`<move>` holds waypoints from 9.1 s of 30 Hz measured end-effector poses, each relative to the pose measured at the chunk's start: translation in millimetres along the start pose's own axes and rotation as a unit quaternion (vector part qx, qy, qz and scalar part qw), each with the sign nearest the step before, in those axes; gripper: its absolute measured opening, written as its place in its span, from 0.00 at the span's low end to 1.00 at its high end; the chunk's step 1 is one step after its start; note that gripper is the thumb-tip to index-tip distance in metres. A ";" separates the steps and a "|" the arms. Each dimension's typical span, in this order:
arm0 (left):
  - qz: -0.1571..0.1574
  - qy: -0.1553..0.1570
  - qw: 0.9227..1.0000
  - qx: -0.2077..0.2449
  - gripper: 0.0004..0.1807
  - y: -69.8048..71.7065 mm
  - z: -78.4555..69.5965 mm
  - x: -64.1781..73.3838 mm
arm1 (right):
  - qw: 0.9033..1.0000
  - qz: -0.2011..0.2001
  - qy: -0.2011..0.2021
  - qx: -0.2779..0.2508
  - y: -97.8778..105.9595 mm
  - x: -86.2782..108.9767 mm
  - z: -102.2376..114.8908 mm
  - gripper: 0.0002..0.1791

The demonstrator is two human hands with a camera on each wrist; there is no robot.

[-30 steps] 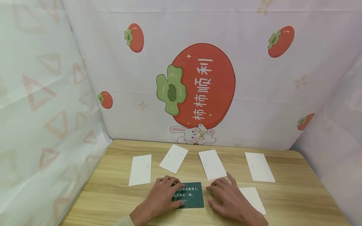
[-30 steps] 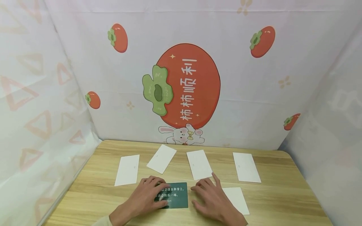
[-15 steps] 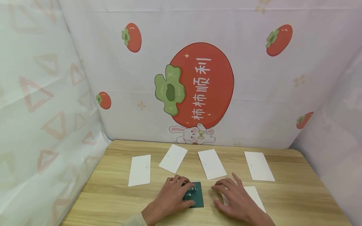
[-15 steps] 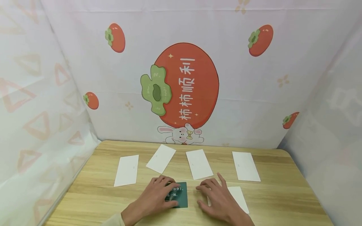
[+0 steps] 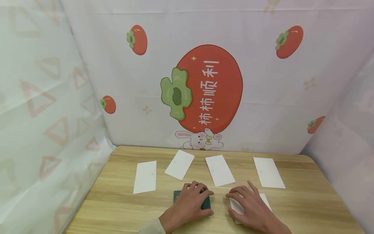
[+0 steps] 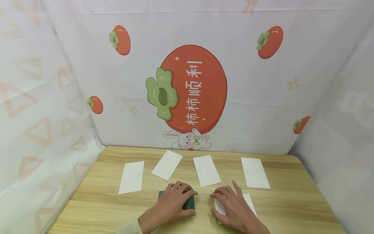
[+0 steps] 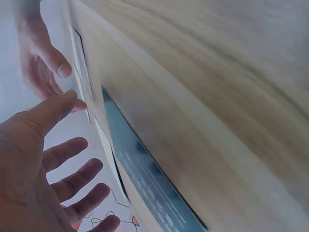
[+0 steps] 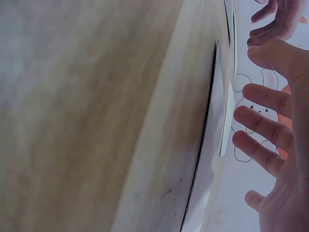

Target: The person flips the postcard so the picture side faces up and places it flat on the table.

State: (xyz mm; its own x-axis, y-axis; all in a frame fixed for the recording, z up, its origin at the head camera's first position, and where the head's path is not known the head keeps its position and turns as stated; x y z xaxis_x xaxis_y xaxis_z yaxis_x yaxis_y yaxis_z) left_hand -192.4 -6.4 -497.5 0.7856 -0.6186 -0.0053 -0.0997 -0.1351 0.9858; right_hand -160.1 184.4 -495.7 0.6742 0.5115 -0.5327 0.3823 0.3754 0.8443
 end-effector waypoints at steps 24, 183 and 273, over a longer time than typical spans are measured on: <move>-0.012 -0.011 1.000 -0.018 0.32 -9.6 -32.3 -25.1 | 1.000 -0.029 0.002 0.000 18.0 31.2 -31.9 0.21; -0.240 -0.151 0.952 -0.115 0.04 8.2 -85.0 -28.2 | 0.997 -0.079 0.001 -0.016 64.8 81.2 -74.3 0.21; -0.102 -0.054 0.991 -0.061 0.53 -16.9 -80.3 -39.9 | 0.966 0.147 -0.214 0.009 35.4 96.4 -87.3 0.63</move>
State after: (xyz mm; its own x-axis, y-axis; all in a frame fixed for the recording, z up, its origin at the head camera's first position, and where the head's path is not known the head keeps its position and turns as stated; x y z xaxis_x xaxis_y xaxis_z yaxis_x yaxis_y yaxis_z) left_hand -173.1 82.8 -500.4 0.7118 -0.6677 -0.2180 0.1336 -0.1760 0.9753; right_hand -136.7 314.5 -522.1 0.9530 0.2267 -0.2012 0.1437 0.2467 0.9584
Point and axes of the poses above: each hand's wrist, its own x-axis away from the middle knuckle, its own y-axis out of the back of the hand, z = x × y, the point moved 8 cm from there along -x, towards the middle knuckle, and after that the axes turned 1 degree about -z, right-handed, at the moved point
